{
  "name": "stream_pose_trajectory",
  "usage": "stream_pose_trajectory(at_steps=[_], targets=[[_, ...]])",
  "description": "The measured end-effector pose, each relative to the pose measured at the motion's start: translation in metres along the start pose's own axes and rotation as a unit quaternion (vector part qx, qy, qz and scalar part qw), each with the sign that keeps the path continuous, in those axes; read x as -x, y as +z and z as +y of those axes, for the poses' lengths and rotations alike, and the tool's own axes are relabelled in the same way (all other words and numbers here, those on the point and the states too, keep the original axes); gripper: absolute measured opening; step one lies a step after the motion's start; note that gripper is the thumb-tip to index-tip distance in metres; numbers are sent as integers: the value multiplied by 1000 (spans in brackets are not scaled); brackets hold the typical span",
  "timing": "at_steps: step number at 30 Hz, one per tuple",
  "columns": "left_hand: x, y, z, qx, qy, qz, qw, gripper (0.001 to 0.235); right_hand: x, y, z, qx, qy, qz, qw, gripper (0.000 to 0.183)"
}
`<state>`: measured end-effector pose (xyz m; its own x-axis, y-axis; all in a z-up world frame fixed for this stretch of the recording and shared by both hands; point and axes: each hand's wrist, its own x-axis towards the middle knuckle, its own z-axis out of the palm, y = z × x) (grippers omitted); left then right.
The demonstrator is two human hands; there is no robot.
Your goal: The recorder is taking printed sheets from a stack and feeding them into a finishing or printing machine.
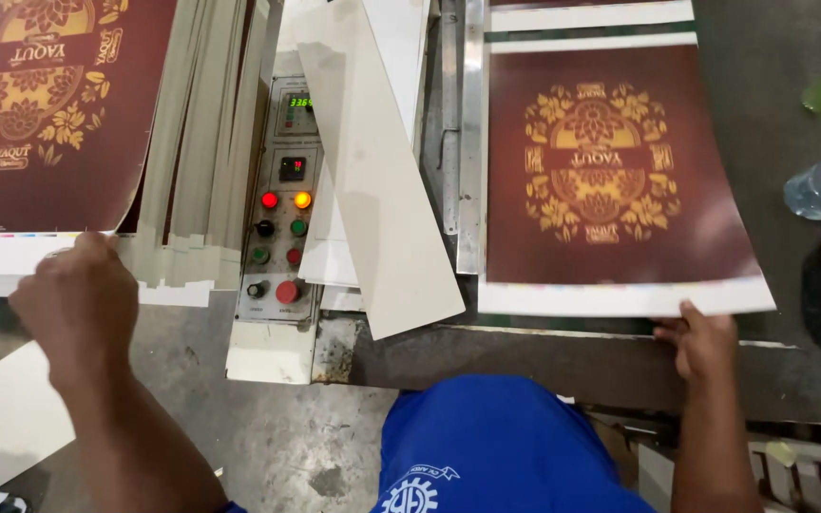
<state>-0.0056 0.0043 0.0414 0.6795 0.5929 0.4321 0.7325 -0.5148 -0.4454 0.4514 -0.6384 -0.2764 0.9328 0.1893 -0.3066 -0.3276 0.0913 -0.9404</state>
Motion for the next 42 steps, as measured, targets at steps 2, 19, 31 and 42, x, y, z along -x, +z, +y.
stream_pose_trajectory(at_steps=[2, 19, 31, 42], targets=[[-1, -3, 1, 1, -20, 17, 1000, 27, -29, 17, -10, -3, -2, -2, 1000, 30], [-30, -48, 22, 396, -176, 81, 898, 22, 40, 143, -32, 44, 2, -65, 997, 56], [45, -170, 315, 579, 248, 114, 768, 28, 106, 244, 12, 209, -307, -411, 832, 56], [15, -39, 151, 194, -27, 178, 964, 42, 83, 94, -5, -227, -86, -82, 967, 30]])
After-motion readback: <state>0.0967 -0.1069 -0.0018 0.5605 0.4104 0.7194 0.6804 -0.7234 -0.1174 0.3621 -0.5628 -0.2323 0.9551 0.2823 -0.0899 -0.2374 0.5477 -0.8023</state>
